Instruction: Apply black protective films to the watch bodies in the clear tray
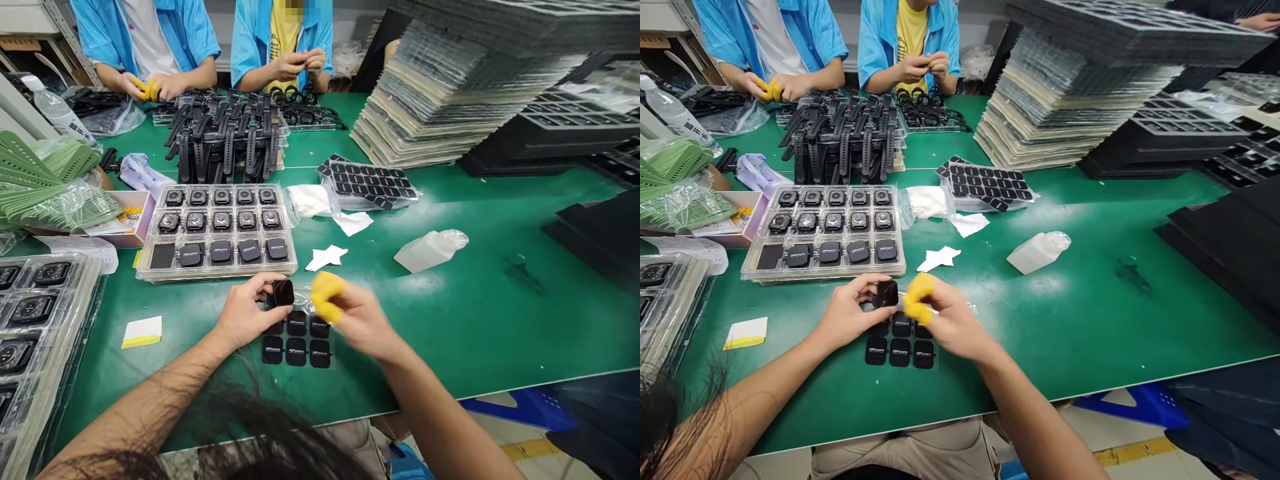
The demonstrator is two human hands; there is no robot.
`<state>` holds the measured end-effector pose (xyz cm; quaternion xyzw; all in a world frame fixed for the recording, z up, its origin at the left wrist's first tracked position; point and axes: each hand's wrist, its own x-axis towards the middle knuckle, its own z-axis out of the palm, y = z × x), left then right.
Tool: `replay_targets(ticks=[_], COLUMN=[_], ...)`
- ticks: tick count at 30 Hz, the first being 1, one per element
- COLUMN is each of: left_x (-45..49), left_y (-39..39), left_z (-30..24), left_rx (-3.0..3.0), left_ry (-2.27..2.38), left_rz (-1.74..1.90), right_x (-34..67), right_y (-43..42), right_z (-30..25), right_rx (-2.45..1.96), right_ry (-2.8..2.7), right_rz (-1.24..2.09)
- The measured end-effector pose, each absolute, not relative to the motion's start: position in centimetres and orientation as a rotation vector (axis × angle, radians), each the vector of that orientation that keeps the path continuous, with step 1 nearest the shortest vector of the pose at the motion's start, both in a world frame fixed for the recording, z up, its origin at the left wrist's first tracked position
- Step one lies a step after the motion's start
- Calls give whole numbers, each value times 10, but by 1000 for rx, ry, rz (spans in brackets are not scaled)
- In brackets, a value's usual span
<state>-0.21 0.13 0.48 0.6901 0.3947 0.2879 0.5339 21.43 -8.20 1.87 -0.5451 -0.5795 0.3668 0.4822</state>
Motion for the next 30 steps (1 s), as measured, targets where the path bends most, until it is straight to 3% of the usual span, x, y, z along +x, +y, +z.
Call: replay_targets(ticks=[3, 6, 10, 17, 24, 30], left_x=[-2, -2, -2, -1, 0, 0], left_y=[2, 1, 0, 2, 4, 3], left_z=[5, 7, 11, 13, 2, 3], left_rx=[1606, 1573, 1584, 1568, 1483, 1459], left_ry=[942, 935, 943, 957, 938, 960], left_rz=[692, 679, 672, 675, 688, 724], right_x=[257, 285, 285, 269, 216, 206], right_y=[-102, -111, -81, -6, -38, -44], right_z=[16, 6, -3, 14, 26, 12], right_rx=[-1524, -1887, -1984, -1874, -1361, -1367], right_ry=[-1222, -1404, -1409, -1355, -1802, -1770], right_rz=[965, 562, 155, 401, 596, 473])
